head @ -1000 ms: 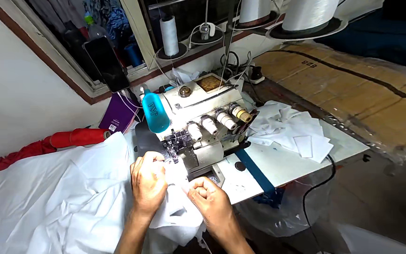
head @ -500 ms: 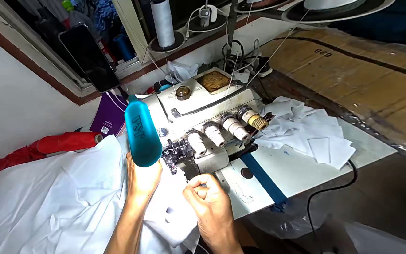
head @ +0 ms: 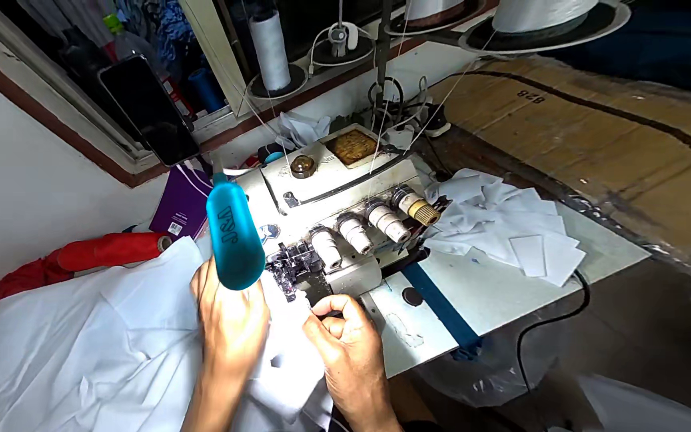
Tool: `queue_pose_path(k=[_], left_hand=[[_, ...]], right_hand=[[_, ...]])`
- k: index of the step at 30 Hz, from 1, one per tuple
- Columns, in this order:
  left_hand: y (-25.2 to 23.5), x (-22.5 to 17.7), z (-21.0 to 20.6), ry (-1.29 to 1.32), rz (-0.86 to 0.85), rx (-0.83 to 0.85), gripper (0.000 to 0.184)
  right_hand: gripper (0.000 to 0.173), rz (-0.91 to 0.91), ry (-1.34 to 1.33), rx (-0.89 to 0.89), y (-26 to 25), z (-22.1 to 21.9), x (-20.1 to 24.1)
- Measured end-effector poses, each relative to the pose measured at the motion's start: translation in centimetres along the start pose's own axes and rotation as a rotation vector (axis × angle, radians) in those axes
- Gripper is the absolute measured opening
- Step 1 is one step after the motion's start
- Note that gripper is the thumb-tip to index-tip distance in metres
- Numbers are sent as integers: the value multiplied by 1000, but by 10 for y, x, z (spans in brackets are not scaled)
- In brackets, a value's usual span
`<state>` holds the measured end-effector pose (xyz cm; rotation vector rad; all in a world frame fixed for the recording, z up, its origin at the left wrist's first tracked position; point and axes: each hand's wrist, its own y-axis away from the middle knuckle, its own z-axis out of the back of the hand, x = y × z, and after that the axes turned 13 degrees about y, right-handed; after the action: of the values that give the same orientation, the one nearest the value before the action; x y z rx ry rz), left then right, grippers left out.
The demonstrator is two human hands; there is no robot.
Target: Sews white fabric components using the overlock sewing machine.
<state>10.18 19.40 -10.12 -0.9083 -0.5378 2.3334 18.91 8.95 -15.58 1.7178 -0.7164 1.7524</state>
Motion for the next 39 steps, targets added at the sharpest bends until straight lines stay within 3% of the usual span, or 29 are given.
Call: queue_pose_path(k=[2, 5, 12, 26, 32, 35, 39], left_hand=[[23, -7, 7, -1, -92, -3, 30], [45, -6, 4, 83, -62, 81, 36], [37, -1, -1, 253, -3, 84, 28], [29, 6, 0, 248, 63, 136, 31], [56, -10, 33, 111, -259, 125, 30], [68, -10, 42, 28, -342, 224, 39], [65, -11, 55, 54, -394, 330, 30]], right_hand=[[15, 4, -11, 3, 0, 0, -1], [15, 24, -29, -1, 2, -1, -1], [16, 22, -16, -22, 2, -3, 0], [15, 6, -2, -38, 1, -6, 0], [16, 49, 75, -17, -3, -3, 1], [14, 81, 144, 15, -6, -1, 3], [18, 218, 450, -12, -8, 9, 11]])
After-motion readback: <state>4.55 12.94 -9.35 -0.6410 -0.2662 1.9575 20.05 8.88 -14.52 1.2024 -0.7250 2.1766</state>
